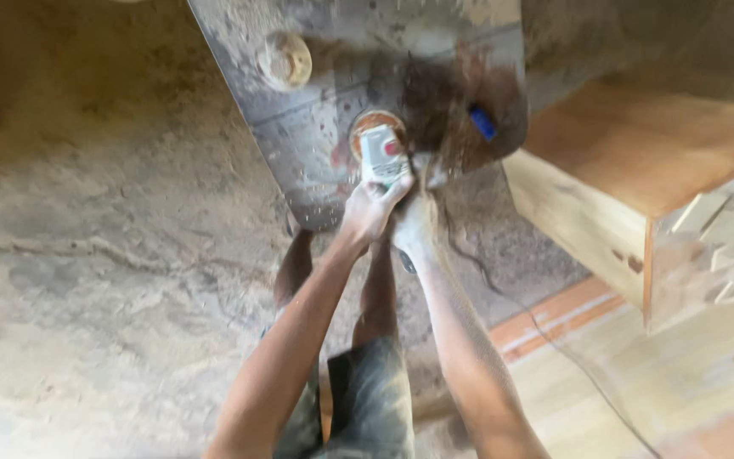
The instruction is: The person uses an orbital sander to smooth the surfaces of small pyramid-shaped wooden blocks on a workbench. They handle the blocks one at a time, sanding each face and then placing them back on the bench.
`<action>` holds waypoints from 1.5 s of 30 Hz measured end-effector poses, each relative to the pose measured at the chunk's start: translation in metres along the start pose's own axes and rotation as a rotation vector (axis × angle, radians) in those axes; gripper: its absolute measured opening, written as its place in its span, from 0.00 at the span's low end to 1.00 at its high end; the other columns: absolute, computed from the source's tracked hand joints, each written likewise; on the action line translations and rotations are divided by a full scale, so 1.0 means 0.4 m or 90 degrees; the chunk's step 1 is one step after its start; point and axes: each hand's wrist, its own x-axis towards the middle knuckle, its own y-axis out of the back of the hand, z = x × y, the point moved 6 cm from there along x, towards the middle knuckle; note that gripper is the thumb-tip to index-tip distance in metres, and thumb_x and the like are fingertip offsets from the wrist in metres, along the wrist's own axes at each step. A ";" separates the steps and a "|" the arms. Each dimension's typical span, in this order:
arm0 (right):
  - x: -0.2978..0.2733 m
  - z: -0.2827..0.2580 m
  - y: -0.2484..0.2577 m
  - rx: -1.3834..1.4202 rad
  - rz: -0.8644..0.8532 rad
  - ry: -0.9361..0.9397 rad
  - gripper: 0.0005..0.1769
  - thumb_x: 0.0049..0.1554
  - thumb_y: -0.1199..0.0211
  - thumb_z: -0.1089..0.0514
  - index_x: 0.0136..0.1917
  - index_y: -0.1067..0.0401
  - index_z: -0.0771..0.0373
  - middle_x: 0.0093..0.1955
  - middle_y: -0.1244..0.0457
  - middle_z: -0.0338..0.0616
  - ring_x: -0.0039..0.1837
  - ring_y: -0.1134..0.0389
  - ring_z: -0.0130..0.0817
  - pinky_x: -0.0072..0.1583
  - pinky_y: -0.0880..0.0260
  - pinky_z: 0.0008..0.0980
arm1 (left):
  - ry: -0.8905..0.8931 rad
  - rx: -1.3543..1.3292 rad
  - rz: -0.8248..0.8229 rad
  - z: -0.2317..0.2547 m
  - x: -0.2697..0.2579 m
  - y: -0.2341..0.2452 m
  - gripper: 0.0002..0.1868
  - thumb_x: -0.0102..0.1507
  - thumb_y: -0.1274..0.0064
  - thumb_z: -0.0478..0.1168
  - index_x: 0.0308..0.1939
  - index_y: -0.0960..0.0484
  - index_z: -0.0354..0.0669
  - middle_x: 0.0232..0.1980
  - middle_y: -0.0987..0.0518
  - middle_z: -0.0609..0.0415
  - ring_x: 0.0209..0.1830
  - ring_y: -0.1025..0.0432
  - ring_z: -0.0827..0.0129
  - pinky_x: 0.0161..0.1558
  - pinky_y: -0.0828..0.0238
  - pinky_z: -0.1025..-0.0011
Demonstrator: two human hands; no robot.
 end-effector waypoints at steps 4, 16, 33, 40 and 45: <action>0.033 -0.013 -0.005 -0.045 0.000 0.062 0.40 0.58 0.46 0.49 0.79 0.56 0.54 0.50 0.32 0.55 0.39 0.26 0.48 0.37 0.21 0.46 | -0.021 -0.202 -0.033 -0.104 -0.019 -0.005 0.37 0.59 0.45 0.62 0.59 0.20 0.35 0.57 0.18 0.42 0.54 0.25 0.65 0.56 0.31 0.66; 0.191 -0.155 0.164 0.007 0.105 0.259 0.42 0.57 0.47 0.55 0.81 0.59 0.57 0.47 0.31 0.57 0.37 0.26 0.48 0.37 0.19 0.43 | 0.003 -0.116 -0.101 0.202 0.301 -0.033 0.43 0.58 0.46 0.65 0.65 0.28 0.34 0.56 0.19 0.39 0.50 0.22 0.59 0.48 0.21 0.62; 0.095 0.050 0.032 -0.152 0.062 0.199 0.45 0.57 0.40 0.48 0.79 0.58 0.62 0.48 0.31 0.66 0.48 0.28 0.62 0.50 0.26 0.56 | -0.074 -0.317 -0.121 -0.041 0.121 -0.114 0.36 0.60 0.41 0.59 0.60 0.22 0.33 0.55 0.19 0.41 0.52 0.26 0.58 0.53 0.27 0.64; 0.223 -0.014 0.108 0.001 0.014 0.161 0.38 0.64 0.48 0.44 0.75 0.62 0.65 0.42 0.32 0.56 0.34 0.29 0.40 0.34 0.23 0.37 | 0.093 -0.078 -0.174 0.213 0.196 -0.136 0.52 0.51 0.44 0.68 0.67 0.37 0.35 0.61 0.22 0.36 0.51 0.20 0.51 0.53 0.16 0.49; 0.238 0.051 0.155 0.263 0.008 0.236 0.38 0.65 0.50 0.37 0.75 0.51 0.66 0.50 0.32 0.48 0.39 0.29 0.35 0.37 0.21 0.37 | -0.050 0.026 -0.194 0.249 0.075 -0.140 0.56 0.59 0.60 0.76 0.74 0.44 0.32 0.72 0.34 0.36 0.66 0.31 0.50 0.62 0.29 0.50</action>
